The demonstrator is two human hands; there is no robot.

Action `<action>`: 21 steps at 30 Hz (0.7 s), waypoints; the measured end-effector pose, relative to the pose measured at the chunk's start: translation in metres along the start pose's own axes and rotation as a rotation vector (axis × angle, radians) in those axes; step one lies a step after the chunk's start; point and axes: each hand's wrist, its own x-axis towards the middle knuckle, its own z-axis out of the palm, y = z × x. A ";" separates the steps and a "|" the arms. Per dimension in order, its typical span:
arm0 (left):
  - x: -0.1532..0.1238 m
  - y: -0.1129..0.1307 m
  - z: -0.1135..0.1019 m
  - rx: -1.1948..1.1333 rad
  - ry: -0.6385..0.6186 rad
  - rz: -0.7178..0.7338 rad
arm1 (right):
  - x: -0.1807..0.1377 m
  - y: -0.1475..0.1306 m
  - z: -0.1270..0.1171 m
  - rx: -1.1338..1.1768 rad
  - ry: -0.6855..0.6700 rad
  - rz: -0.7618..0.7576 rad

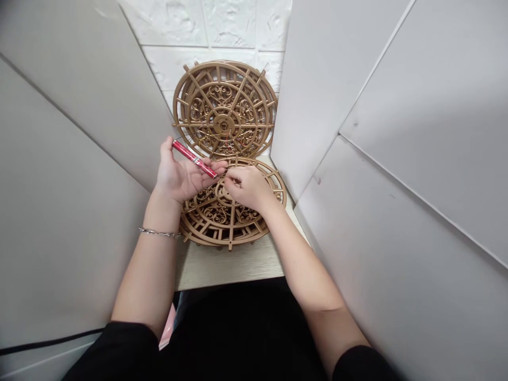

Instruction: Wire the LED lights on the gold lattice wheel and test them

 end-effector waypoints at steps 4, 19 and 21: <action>0.002 -0.003 0.000 -0.002 -0.050 -0.016 | 0.000 0.000 0.001 -0.018 -0.007 -0.013; 0.000 -0.003 -0.001 -0.021 -0.098 -0.041 | -0.001 0.003 0.003 -0.051 -0.050 0.026; 0.000 -0.003 0.000 -0.014 -0.082 -0.038 | -0.001 0.003 0.003 -0.064 -0.046 0.026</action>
